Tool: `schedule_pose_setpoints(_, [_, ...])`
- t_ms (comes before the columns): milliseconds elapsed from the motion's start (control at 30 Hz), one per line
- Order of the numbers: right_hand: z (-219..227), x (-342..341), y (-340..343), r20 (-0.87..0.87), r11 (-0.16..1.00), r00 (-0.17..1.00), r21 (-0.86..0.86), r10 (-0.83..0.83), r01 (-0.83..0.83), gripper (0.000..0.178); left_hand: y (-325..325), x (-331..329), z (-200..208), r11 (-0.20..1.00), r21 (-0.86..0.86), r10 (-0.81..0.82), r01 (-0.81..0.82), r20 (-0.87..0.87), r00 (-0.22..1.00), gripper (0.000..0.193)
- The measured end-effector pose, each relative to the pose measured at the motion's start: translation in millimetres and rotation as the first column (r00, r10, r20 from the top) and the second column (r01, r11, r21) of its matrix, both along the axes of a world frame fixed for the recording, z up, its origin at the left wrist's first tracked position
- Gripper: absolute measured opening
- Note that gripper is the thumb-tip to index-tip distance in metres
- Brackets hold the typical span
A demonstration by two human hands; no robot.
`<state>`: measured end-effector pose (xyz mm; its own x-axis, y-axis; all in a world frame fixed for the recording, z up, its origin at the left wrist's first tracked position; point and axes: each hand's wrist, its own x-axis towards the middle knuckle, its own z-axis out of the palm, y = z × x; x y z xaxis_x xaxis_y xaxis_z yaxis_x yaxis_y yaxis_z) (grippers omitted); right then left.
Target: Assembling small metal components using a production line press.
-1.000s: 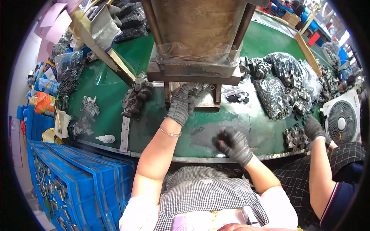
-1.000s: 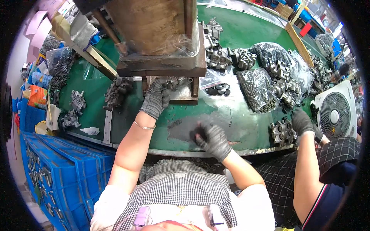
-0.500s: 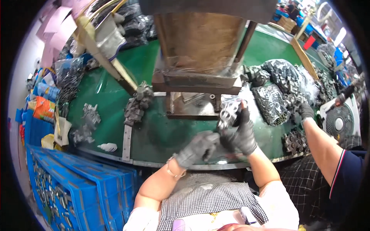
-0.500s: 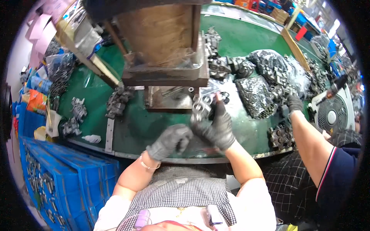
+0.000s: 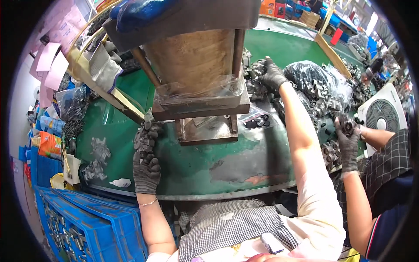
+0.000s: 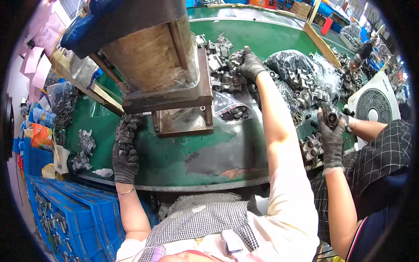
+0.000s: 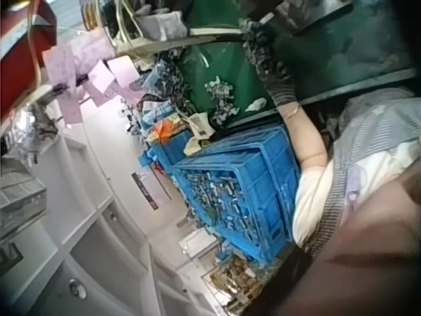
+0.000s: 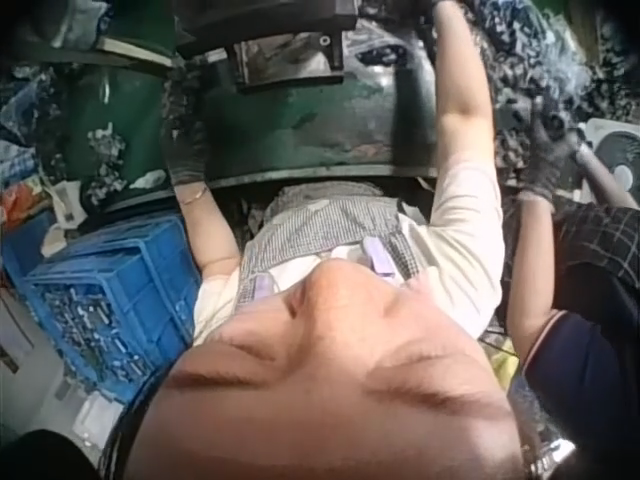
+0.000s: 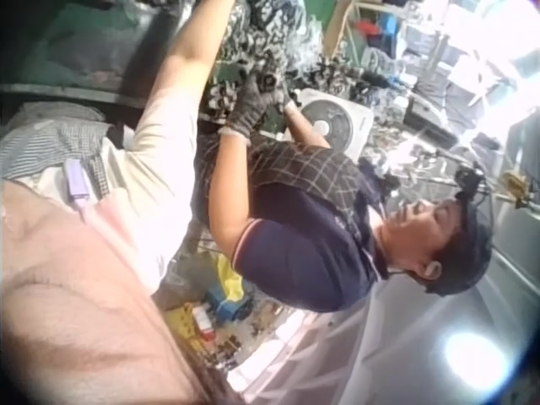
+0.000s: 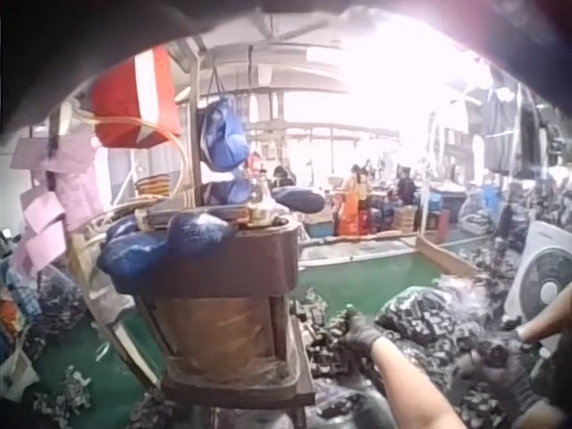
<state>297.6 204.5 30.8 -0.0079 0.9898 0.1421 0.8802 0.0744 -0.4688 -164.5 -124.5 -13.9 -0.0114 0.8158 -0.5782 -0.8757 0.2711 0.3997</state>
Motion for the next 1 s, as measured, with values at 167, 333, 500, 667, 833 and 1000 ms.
schedule_pose_setpoints(167, [2, 0, -8, 0.261, 0.982, 0.963, 0.155, 0.067, -0.110, 0.060, 16, -8, -9, 0.997, 0.038, -0.062, 0.061, 0.034, 0.997, 0.049])
schedule_pose_setpoints(333, [43, -22, -109, -0.089, 0.974, 0.970, 0.035, 0.225, -0.223, 0.036, 11, -22, -12, 0.995, 0.094, 0.029, -0.024, -0.055, 0.998, 0.053])
schedule_pose_setpoints(500, [4, -30, -198, 0.047, 0.842, 0.846, -0.140, 0.531, -0.520, 0.025, 15, -19, -6, 0.995, 0.059, 0.092, -0.081, -0.213, 0.973, 0.053])
schedule_pose_setpoints(667, [-47, -42, -185, 0.282, 0.952, 0.920, 0.061, 0.271, -0.299, 0.018, 14, -20, -1, 0.980, 0.121, 0.149, -0.158, 0.077, 0.986, 0.057])
schedule_pose_setpoints(833, [-27, -71, -169, 0.232, 0.943, 0.917, 0.005, 0.324, -0.334, 0.018, 21, -36, -25, 0.992, 0.104, 0.052, -0.070, 0.167, 0.985, 0.053])
schedule_pose_setpoints(1000, [-41, -72, -173, 0.263, 0.976, 0.940, -0.023, 0.216, -0.218, 0.025, 10, -14, -7, 0.998, 0.031, 0.047, -0.053, 0.157, 0.986, 0.044])
